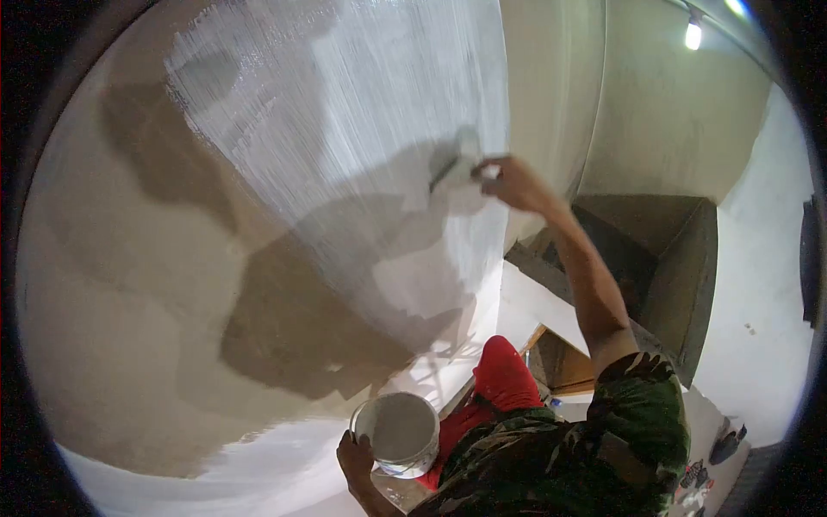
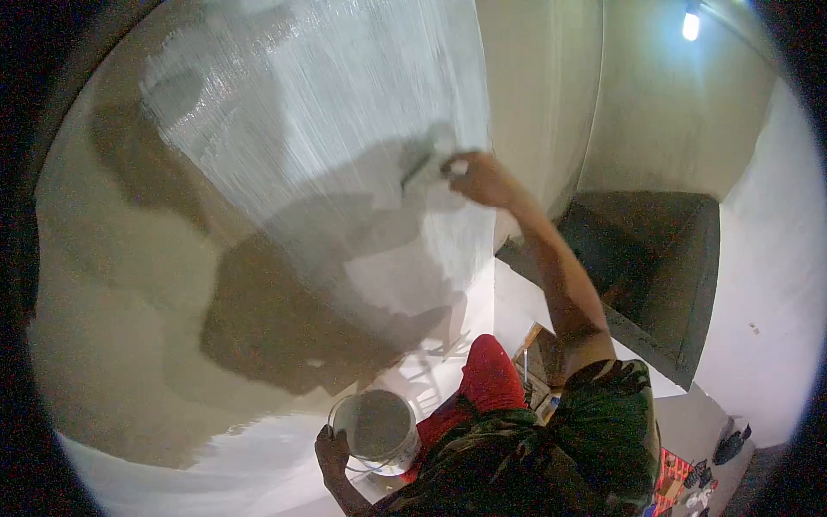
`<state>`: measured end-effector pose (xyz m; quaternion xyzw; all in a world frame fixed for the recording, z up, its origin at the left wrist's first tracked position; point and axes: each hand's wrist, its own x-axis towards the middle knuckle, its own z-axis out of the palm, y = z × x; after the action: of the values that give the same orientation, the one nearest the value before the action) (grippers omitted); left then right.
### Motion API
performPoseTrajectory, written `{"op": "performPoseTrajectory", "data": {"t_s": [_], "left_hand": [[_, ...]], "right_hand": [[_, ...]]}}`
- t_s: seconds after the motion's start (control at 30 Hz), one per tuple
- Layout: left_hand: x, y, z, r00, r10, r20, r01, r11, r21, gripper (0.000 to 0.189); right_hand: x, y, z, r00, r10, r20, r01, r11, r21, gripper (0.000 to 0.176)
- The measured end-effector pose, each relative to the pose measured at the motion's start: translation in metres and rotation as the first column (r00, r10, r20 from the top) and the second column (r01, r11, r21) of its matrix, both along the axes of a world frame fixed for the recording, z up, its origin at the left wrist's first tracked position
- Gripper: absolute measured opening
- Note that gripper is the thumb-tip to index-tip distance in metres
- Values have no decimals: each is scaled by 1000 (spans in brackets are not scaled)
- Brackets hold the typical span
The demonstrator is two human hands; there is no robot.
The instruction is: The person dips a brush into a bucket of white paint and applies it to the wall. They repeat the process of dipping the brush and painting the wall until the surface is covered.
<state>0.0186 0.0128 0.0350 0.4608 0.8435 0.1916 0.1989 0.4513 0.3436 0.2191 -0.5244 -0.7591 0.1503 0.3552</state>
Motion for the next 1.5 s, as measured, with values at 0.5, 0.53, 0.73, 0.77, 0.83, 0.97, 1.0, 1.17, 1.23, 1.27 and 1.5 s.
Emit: {"op": "performPoseTrajectory", "data": {"t_s": [0.5,0.53,0.73,0.77,0.83,0.97,1.0,1.17,1.23,1.27,1.5], "left_hand": [[7,2,8,991,-101,-85,107,992,67,24],[10,4,9,993,-84,-78,90,994,65,24],[11,4,9,997,-60,-43,61,998,10,25],[11,4,9,998,-38,-39,39,999,14,25],[13,2,8,995,-45,-87,51,997,64,24],[14,9,16,1000,-22,-6,22,999,-46,24],[14,8,15,1000,-12,-6,12,999,-36,24],[12,7,9,998,-33,-49,30,998,-56,23],[13,4,12,999,-37,-34,35,999,-36,23],[12,2,12,999,-49,-20,48,998,-27,24],[9,6,7,998,-50,-33,47,996,-73,30]], "right_hand": [[-39,-21,-164,991,-56,-122,67,994,87,32],[-36,-26,-201,990,-50,-131,48,999,-18,31],[-50,-112,-233,793,-299,-530,-321,534,-782,41],[-57,-125,-219,792,-221,-569,-403,510,-760,37],[-71,-147,-190,743,-28,-669,-591,442,-675,35],[-103,-163,-143,683,457,-571,-719,280,-636,33],[-111,-168,-128,671,573,-471,-703,289,-650,33],[-147,-179,-126,527,845,-85,-585,288,-758,35],[-154,-188,-137,501,866,6,-571,335,-750,36],[-157,-191,-155,473,880,38,-645,376,-666,36],[-203,-212,-161,303,854,423,-700,501,-509,36]]}}
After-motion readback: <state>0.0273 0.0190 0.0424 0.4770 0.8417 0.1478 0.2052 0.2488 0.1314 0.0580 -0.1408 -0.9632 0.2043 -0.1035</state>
